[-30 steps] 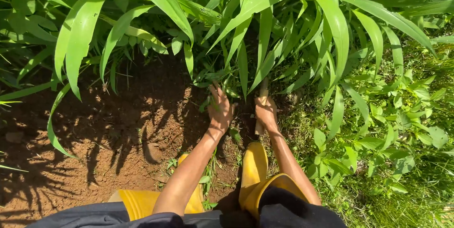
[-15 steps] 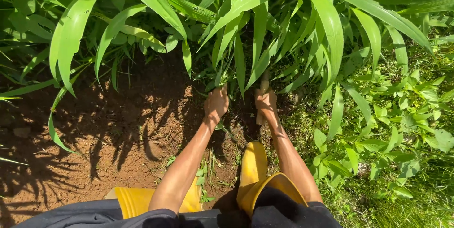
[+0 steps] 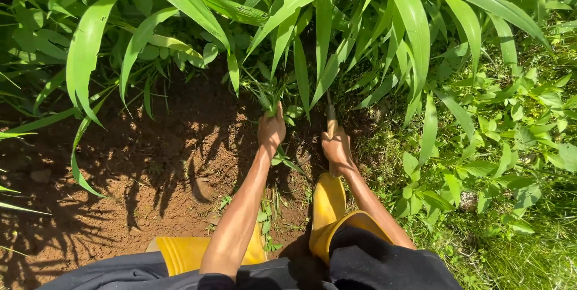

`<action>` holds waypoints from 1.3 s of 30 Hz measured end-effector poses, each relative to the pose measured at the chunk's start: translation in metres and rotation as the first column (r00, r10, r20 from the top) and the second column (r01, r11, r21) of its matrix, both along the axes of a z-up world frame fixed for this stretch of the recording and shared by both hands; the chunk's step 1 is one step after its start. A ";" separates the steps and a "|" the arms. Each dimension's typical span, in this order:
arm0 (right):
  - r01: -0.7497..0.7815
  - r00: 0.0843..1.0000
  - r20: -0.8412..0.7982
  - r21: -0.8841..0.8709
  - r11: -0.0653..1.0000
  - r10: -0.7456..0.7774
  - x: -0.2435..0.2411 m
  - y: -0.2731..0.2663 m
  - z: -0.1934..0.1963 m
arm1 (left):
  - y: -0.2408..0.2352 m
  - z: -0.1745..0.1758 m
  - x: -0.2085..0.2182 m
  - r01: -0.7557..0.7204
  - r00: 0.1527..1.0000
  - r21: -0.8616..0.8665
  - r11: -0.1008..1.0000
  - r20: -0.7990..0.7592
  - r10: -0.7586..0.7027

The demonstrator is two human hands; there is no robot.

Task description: The person uses a hand hoe to loosen soil and remove weeds from a garden bed. They pull up weeds by hand and toss them aside while continuing to hoe along the row.

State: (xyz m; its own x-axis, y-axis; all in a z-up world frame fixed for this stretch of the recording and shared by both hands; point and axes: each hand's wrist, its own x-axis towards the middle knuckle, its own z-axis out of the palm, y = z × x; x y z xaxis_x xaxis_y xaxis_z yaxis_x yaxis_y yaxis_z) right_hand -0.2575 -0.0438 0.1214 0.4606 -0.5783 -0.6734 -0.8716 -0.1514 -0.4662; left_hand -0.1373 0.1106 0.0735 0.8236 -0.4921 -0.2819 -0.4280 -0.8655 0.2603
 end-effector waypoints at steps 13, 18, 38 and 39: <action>-0.031 0.999 0.036 0.028 0.999 0.030 -0.047 0.000 0.036 | 0.003 0.059 0.021 -0.589 0.732 -0.208 0.781 -0.546 0.407; -0.043 0.976 0.216 0.043 0.998 0.032 0.011 -0.005 0.061 | 0.009 0.074 0.016 -0.635 0.732 -0.357 0.685 -0.561 0.387; -0.446 0.893 0.025 -0.076 0.892 0.449 -0.134 0.008 0.046 | 0.019 0.056 0.011 -0.781 0.619 -0.439 0.443 -0.639 0.458; -0.449 0.892 0.022 -0.071 0.891 0.451 -0.144 0.005 0.045 | 0.022 0.035 0.012 -0.785 0.614 -0.434 0.442 -0.640 0.462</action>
State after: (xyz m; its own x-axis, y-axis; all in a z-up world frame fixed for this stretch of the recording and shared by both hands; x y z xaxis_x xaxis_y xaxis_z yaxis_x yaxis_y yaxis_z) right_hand -0.4015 -0.0390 0.1660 0.7053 -0.3431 -0.6204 -0.6856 -0.5528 -0.4737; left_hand -0.1252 0.1324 0.1081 0.8689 -0.0543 -0.4919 0.4376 -0.3802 0.8148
